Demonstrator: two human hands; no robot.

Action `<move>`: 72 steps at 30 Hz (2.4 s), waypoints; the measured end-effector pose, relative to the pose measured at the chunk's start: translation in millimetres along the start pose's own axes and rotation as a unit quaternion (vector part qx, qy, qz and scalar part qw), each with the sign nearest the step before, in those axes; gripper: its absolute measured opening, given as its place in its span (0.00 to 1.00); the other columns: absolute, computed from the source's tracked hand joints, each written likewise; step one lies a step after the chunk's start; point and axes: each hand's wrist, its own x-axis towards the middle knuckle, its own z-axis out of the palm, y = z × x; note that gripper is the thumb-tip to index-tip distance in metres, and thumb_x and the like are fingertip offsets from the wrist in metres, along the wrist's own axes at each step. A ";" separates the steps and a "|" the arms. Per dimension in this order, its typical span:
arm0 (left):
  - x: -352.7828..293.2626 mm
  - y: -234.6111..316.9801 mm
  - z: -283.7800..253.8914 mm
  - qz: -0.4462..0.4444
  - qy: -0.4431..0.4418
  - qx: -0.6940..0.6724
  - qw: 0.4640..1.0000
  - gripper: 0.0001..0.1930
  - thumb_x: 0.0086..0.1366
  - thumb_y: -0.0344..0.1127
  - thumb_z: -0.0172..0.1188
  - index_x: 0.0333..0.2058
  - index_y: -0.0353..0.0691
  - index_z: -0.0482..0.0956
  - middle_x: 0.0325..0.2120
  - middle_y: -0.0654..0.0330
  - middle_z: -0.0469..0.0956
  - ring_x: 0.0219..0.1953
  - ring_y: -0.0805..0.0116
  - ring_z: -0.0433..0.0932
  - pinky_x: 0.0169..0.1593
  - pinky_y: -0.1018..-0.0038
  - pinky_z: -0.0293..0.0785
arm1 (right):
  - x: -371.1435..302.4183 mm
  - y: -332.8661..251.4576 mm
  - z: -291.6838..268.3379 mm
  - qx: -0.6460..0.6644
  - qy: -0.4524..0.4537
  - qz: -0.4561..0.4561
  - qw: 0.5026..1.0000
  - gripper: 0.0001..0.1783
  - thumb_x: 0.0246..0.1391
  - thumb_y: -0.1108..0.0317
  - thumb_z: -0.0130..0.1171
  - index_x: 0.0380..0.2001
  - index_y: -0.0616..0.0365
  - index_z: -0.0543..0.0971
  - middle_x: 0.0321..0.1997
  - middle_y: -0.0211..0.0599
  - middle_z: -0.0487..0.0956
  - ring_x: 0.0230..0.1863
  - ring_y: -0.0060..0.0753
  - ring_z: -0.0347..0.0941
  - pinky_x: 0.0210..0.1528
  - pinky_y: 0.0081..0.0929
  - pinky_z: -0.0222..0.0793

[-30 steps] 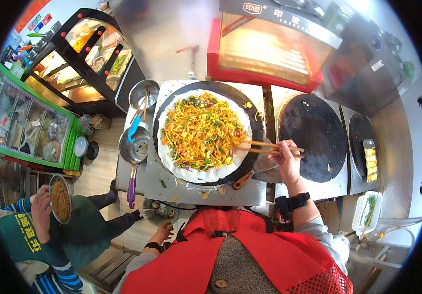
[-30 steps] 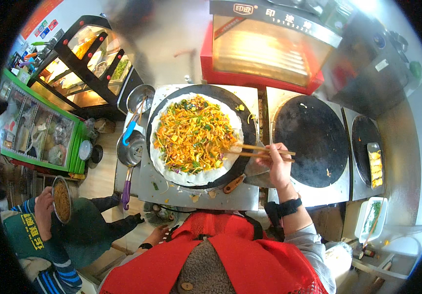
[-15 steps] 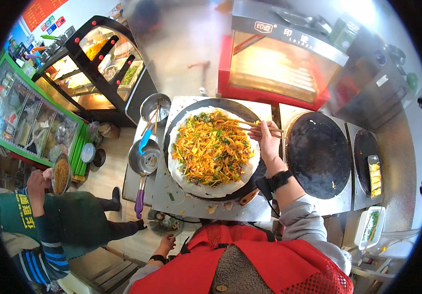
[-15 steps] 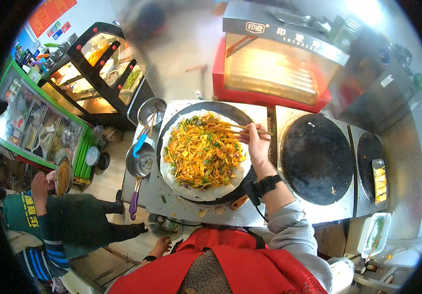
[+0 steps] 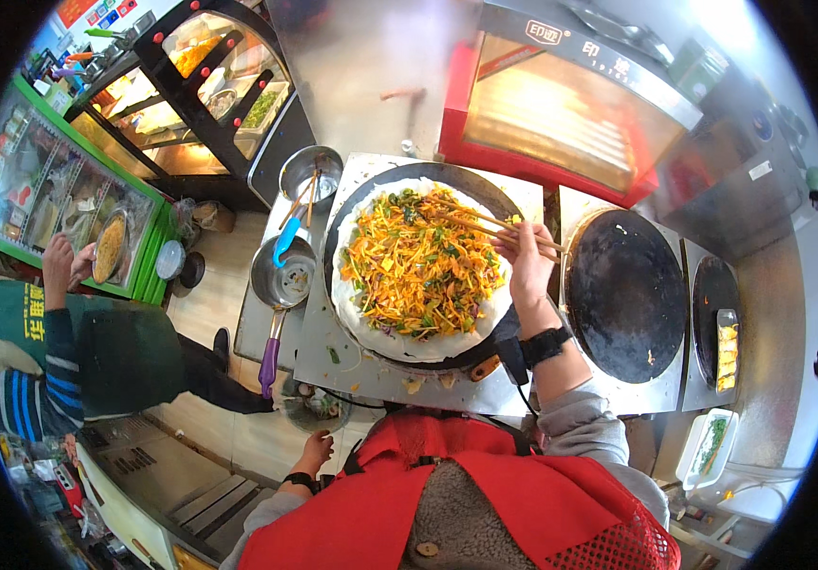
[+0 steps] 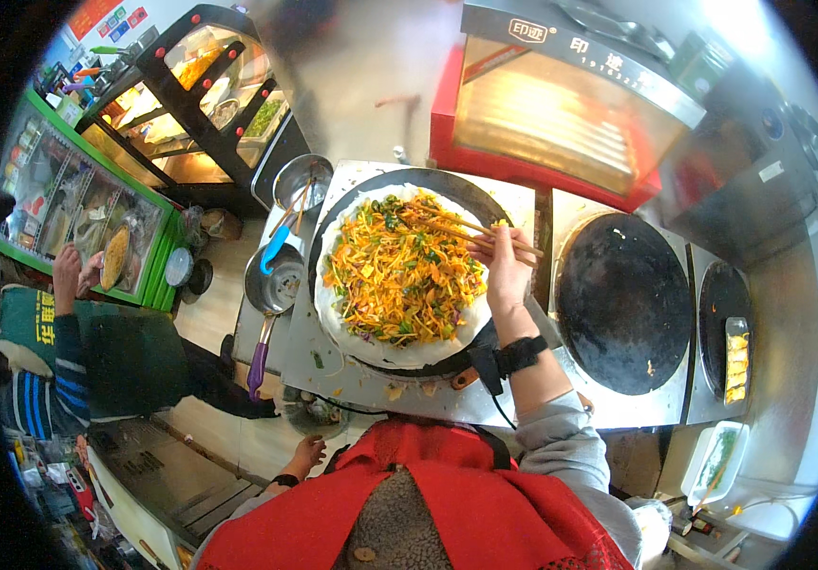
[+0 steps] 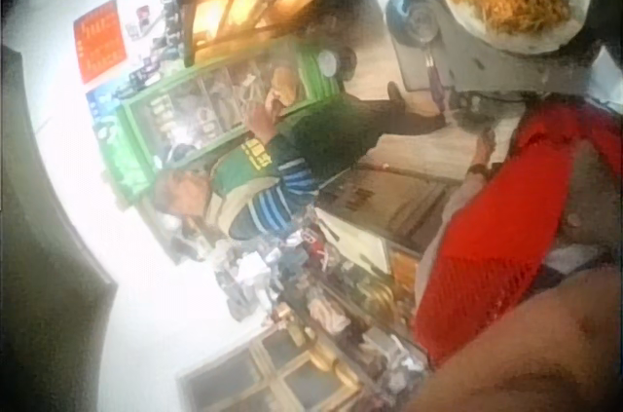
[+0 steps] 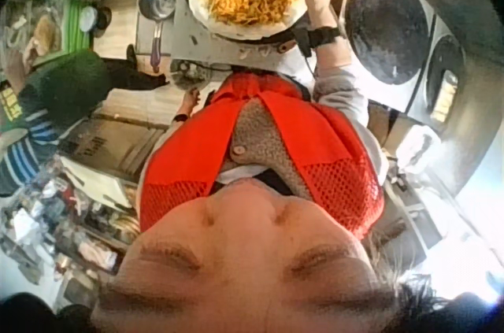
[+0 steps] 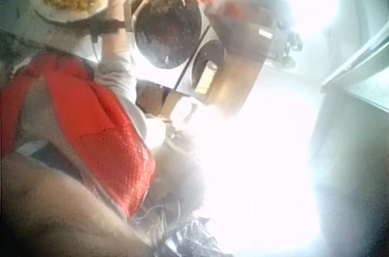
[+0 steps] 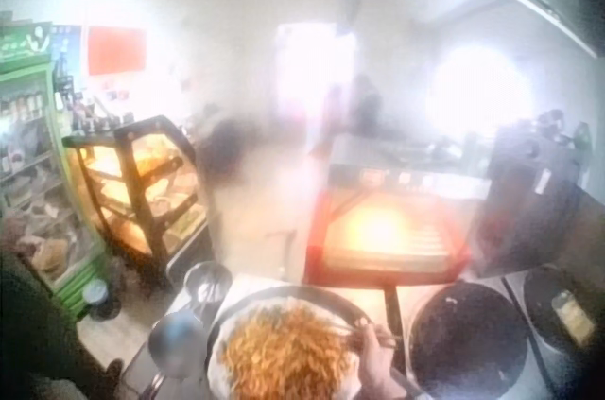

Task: The person spreads a cooked vegetable and egg mixture onto a thin crepe on a flat griddle, then folds the crepe into a wrap using two spatulas. The person then handles a stack of crepes, separating and stacking them on a tray.

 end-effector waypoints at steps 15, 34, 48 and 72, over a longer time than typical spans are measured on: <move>-1.4 21.7 4.9 0.033 0.021 0.063 0.997 0.21 0.63 0.38 0.56 0.54 0.38 0.71 0.31 0.54 0.80 0.24 0.67 0.78 0.24 0.69 0.74 | -20.1 7.1 21.0 0.006 -0.022 0.023 0.999 0.09 0.64 0.65 0.49 0.33 0.60 0.69 0.30 0.44 0.79 0.27 0.36 0.79 0.28 0.28 0.79; 7.4 9.2 7.2 0.034 0.022 0.062 0.997 0.21 0.63 0.37 0.56 0.53 0.37 0.71 0.30 0.54 0.79 0.25 0.67 0.77 0.25 0.69 0.74 | -67.9 13.3 25.3 -0.035 -0.113 0.077 0.990 0.09 0.64 0.63 0.49 0.36 0.59 0.68 0.31 0.44 0.78 0.27 0.34 0.79 0.29 0.26 0.77; 15.2 13.7 7.0 0.048 0.016 0.133 0.990 0.22 0.63 0.40 0.55 0.54 0.38 0.70 0.33 0.52 0.80 0.27 0.65 0.80 0.28 0.68 0.75 | -99.8 5.0 -4.5 -0.040 -0.125 0.064 0.989 0.10 0.64 0.64 0.48 0.34 0.60 0.68 0.30 0.46 0.79 0.26 0.37 0.79 0.27 0.28 0.78; 30.2 -12.0 13.7 0.013 -0.013 0.152 0.988 0.21 0.62 0.37 0.56 0.54 0.39 0.70 0.31 0.51 0.81 0.25 0.63 0.80 0.25 0.67 0.75 | -100.0 -10.5 -101.5 -0.004 -0.206 0.172 0.963 0.09 0.64 0.63 0.49 0.38 0.57 0.70 0.32 0.43 0.79 0.27 0.35 0.78 0.30 0.28 0.76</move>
